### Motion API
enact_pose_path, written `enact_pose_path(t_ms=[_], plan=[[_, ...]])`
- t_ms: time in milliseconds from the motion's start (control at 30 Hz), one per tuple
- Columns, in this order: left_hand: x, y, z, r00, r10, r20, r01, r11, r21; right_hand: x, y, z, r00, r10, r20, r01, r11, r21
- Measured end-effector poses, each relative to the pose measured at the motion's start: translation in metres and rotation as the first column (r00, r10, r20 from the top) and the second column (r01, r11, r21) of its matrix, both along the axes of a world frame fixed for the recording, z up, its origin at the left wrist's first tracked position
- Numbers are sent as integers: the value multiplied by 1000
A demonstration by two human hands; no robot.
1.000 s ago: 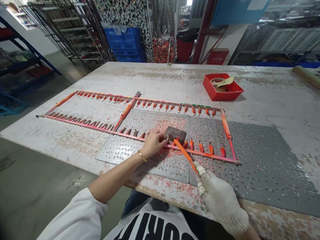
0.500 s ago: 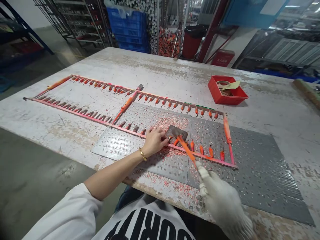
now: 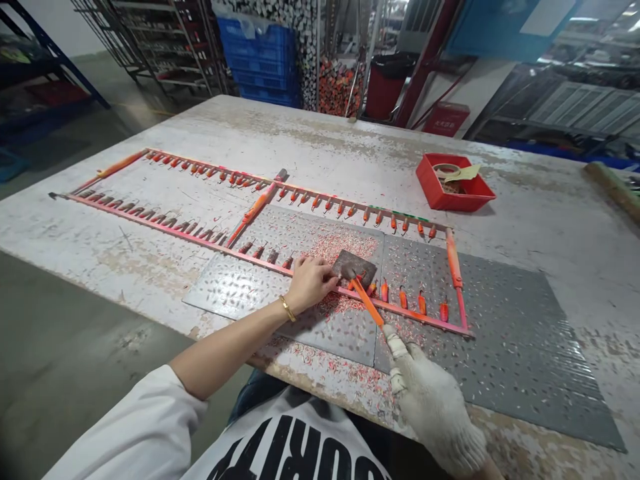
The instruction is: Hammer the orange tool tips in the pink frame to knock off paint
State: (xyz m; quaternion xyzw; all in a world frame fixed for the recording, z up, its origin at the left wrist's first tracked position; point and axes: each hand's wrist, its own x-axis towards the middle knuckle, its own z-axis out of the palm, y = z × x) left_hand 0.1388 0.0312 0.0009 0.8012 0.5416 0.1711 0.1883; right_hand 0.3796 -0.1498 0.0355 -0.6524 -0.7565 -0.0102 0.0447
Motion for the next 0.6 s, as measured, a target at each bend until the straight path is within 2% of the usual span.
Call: enact_pose_path(t_ms=[67, 133, 267, 333, 367, 500, 600], plan=[[0, 0, 0, 1000, -7, -2, 7, 1000, 0, 3, 1, -6, 1000, 6, 23, -5, 998, -55], [0, 0, -1, 1000, -6, 1, 6, 1000, 1, 7, 0, 0, 998, 10, 55, -9, 1000, -21], [0, -1, -2, 1000, 3, 2, -3, 1000, 14, 5, -4, 23, 999, -16, 30, 9, 973, 229], [0, -1, -3, 1000, 0, 0, 0, 1000, 21, 1, -4, 24, 1000, -13, 17, 8, 956, 292], [0, -1, -3, 1000, -1, -1, 1, 1000, 21, -1, -3, 21, 1000, 5, 29, -12, 965, 263], [0, 0, -2, 1000, -2, -6, 2, 1000, 7, -4, 3, 2, 995, 41, 94, -41, 999, -1], [1, 0, -2, 1000, -4, -2, 4, 1000, 13, 2, 2, 5, 996, 13, 90, -12, 1000, -11]])
